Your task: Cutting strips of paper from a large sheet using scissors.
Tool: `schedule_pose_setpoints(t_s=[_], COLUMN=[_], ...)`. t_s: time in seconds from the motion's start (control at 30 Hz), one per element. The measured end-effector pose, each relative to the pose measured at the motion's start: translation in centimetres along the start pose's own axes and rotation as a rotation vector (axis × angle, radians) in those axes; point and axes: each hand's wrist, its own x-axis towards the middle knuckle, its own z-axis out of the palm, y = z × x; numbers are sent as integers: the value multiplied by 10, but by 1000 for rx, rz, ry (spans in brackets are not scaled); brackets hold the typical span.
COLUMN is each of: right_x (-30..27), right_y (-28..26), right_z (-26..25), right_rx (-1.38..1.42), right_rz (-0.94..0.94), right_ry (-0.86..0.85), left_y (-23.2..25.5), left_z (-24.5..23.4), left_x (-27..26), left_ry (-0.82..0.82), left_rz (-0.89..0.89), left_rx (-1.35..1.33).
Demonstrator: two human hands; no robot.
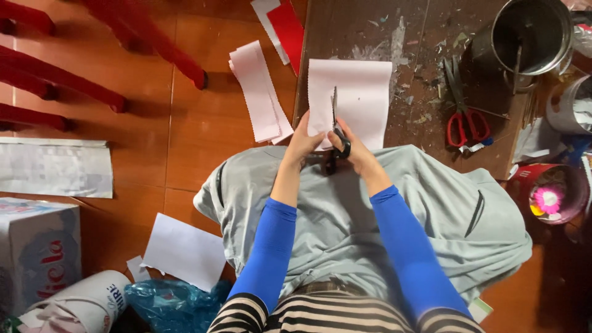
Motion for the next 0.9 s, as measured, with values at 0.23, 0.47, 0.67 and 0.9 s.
schedule_pose_setpoints(t_s=[0.23,0.47,0.67,0.9], right_x=[6,26,37,52], right_y=[13,-3,7,-23], right_z=[8,-5,-4,-9], right_rx=[-120,-152,-230,-156], right_rz=[-348,-219,-422,-159], right_ry=[72,115,187,173], left_y=[-10,-5,-4,-10], left_z=[-6,-3,-4,-4], left_x=[5,0,4,2], left_ry=[-28,-79,-83,-56], left_rz=[37,-18,-80,-142], left_rx=[-20,-17,-76,-78])
